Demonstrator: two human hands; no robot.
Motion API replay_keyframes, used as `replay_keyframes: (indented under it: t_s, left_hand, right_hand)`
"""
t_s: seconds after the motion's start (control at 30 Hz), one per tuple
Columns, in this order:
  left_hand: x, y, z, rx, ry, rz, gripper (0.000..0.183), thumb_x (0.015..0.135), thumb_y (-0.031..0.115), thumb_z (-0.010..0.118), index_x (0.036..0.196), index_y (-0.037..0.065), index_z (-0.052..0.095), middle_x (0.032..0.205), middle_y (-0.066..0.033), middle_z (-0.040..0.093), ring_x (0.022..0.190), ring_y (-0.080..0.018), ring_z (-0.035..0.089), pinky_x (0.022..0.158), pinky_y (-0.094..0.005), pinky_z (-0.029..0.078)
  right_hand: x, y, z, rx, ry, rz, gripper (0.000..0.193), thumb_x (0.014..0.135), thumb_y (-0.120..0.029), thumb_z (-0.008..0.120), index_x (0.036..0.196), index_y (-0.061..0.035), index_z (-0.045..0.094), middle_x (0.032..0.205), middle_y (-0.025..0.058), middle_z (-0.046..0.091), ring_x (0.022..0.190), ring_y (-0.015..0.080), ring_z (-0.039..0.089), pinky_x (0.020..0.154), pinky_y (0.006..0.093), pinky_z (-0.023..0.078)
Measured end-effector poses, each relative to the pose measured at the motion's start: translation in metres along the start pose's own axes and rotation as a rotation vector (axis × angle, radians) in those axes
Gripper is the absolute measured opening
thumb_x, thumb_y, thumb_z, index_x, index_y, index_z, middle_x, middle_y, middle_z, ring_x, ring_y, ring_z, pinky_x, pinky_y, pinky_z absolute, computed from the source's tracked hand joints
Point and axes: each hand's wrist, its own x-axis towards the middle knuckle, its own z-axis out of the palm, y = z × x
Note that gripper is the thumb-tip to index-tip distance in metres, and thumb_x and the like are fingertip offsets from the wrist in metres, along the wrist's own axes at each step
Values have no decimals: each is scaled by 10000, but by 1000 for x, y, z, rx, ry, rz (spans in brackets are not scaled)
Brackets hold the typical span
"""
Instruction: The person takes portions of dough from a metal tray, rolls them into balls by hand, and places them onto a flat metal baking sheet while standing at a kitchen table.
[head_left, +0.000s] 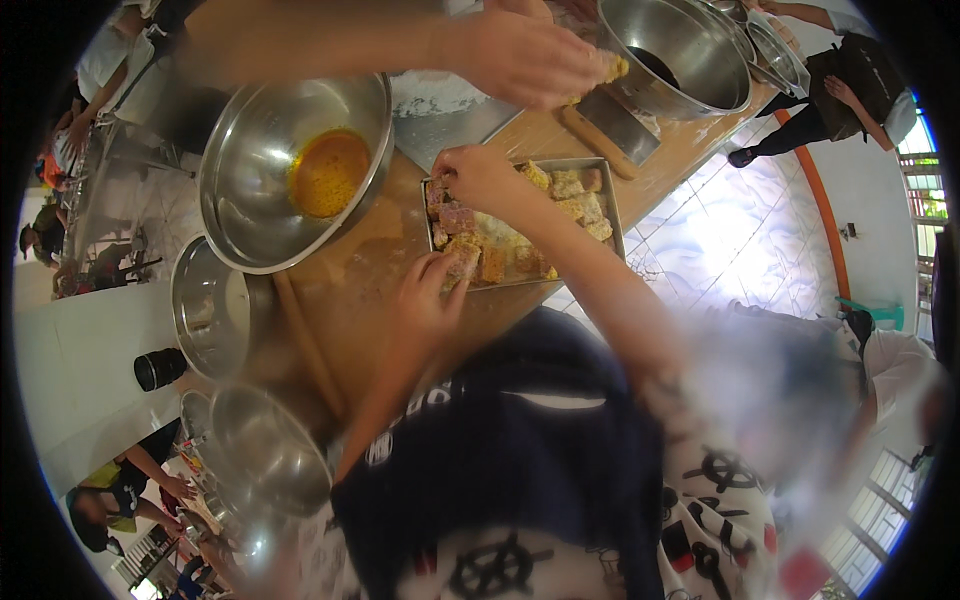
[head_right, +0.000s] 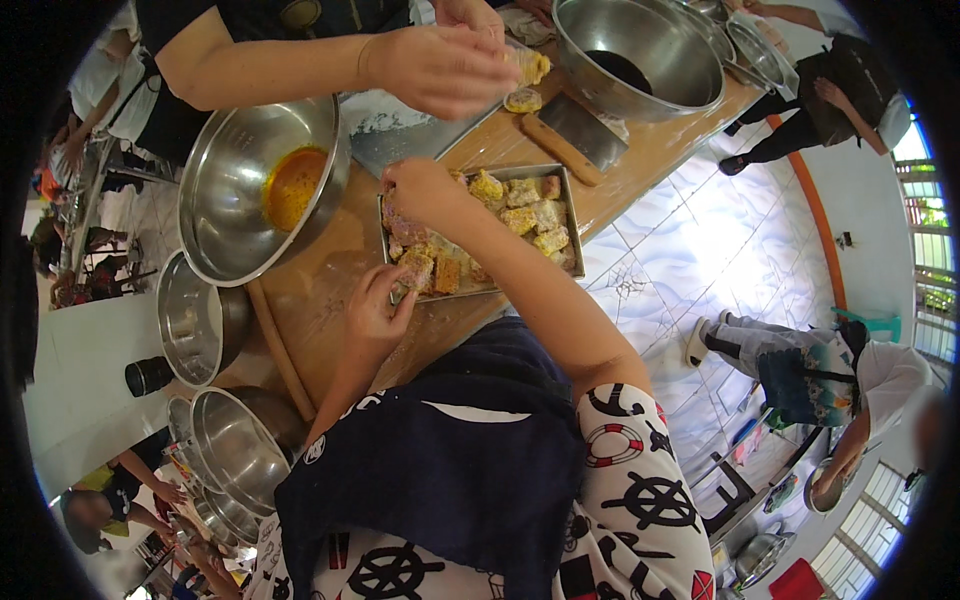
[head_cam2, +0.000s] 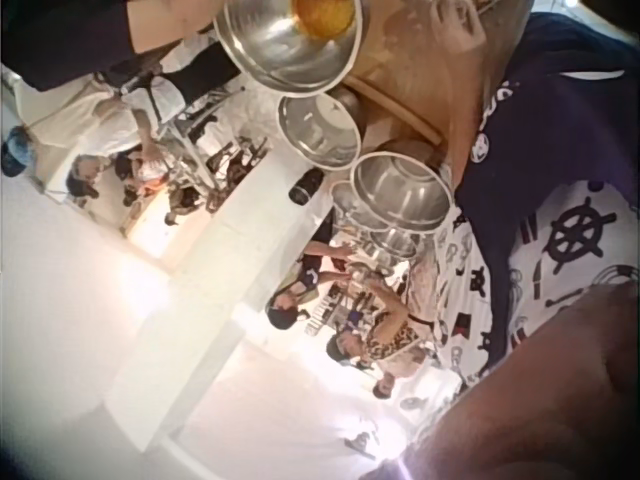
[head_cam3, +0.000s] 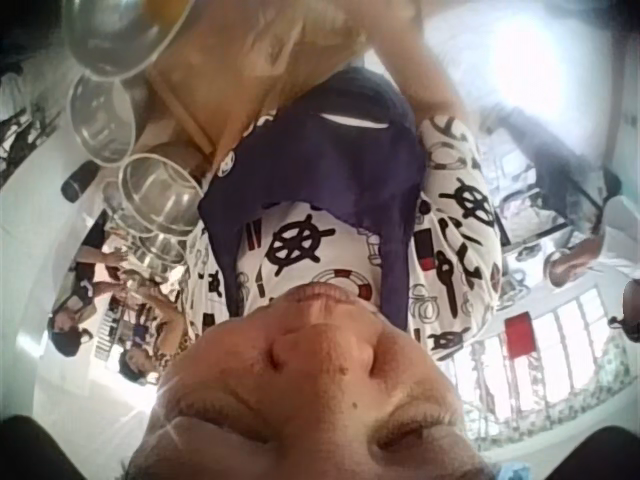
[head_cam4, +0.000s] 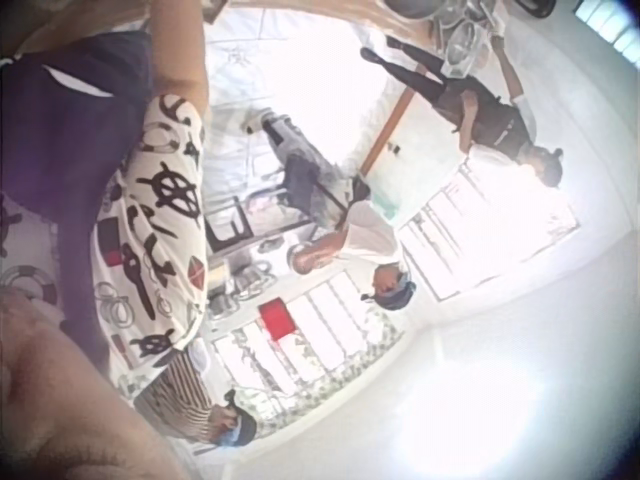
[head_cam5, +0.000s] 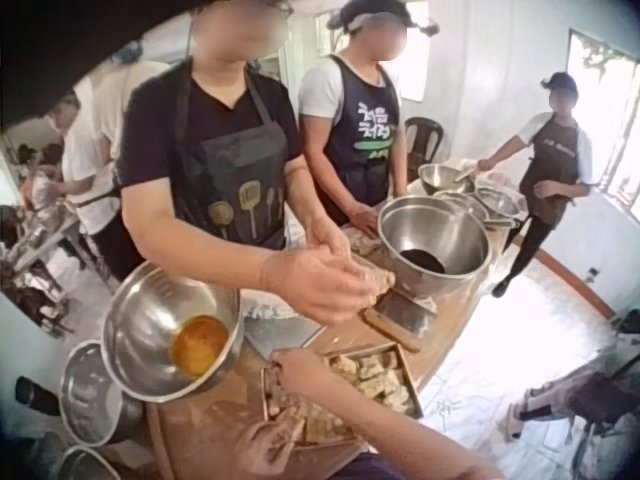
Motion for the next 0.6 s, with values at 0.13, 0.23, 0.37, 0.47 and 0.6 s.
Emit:
replay_keyframes:
  t_s: [0.13,0.23,0.37,0.47,0.6]
  left_hand:
    - [5,-2,-1,-35,-2,-1,308,749,89,678,1045,28,617,998,-148,606,811,-279,610,737,-362,493]
    - [8,-7,-1,-51,-5,19,304,748,88,680,1038,22,619,984,-158,609,831,-292,614,738,-361,494]
    - [13,-7,5,-82,26,108,286,740,83,687,1009,9,627,989,-165,609,868,-321,612,761,-377,490]
    - [16,-3,1,-81,39,163,290,732,87,694,999,-1,628,1010,-170,603,900,-340,601,783,-391,481]
    - [15,0,-5,55,-73,89,322,716,129,712,1005,10,633,1042,-163,589,942,-344,573,811,-404,463]
  right_hand:
    - [5,0,13,-75,-57,-35,149,711,-99,589,830,-53,667,815,167,648,799,343,623,727,421,495]
    - [0,-19,11,-104,-129,-32,135,677,-80,585,778,-27,657,786,196,640,783,363,625,723,437,499]
    - [-14,-24,5,-236,-100,-63,117,677,-98,600,746,-9,633,734,205,620,750,357,633,673,425,517]
    - [-29,-28,7,-273,-62,-114,136,681,-107,611,764,0,620,759,207,610,726,353,637,643,409,526]
    - [-50,-38,2,-366,-48,-154,206,682,-136,636,844,-10,616,819,200,605,699,346,639,612,399,531]
